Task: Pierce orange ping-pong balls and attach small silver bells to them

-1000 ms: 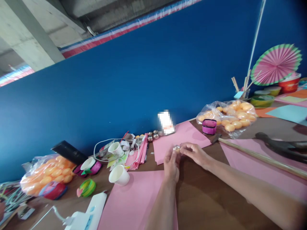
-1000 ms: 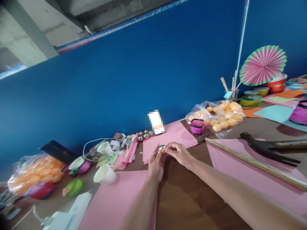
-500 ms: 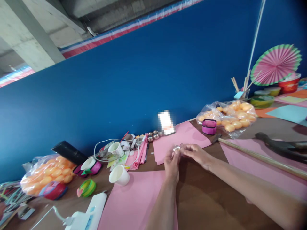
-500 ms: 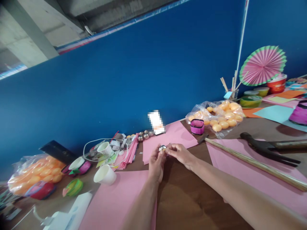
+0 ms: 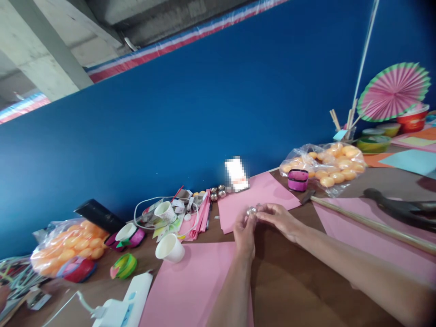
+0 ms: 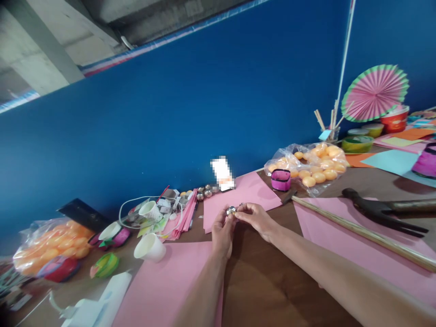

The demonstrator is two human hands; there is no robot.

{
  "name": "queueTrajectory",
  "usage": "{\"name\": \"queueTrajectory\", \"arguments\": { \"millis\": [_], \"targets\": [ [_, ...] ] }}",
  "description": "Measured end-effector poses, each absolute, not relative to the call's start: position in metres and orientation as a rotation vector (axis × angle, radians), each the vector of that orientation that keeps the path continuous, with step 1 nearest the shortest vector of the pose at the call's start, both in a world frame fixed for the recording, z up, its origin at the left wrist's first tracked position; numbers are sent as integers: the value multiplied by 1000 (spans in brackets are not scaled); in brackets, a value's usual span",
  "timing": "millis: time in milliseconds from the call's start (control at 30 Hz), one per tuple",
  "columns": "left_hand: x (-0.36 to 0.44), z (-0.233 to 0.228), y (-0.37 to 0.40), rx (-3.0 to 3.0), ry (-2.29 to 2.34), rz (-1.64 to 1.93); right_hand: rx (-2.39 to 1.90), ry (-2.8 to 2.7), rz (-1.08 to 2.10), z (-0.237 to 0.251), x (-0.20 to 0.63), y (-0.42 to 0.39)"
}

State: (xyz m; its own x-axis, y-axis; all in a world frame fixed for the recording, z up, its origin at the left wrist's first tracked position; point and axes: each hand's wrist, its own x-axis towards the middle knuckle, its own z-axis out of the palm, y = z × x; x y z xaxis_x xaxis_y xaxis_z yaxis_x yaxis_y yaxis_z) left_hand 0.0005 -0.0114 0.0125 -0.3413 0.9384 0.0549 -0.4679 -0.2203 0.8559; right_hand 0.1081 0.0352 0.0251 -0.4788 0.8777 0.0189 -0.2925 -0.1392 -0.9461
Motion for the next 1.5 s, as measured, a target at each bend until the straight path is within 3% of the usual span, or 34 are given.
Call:
{"name": "queueTrajectory", "arguments": {
  "millis": [767, 1133, 1500],
  "targets": [
    [4, 19, -14, 578, 860, 1728, -777, -1268, 1723, 12, 106, 42],
    [-1, 14, -13, 549, 916, 1725, -761, -1724, 1177, 11, 103, 37],
    [-7, 10, -9, 555, 795, 1716, -825, -1877, 943, 35, 102, 33]
  ]
}}
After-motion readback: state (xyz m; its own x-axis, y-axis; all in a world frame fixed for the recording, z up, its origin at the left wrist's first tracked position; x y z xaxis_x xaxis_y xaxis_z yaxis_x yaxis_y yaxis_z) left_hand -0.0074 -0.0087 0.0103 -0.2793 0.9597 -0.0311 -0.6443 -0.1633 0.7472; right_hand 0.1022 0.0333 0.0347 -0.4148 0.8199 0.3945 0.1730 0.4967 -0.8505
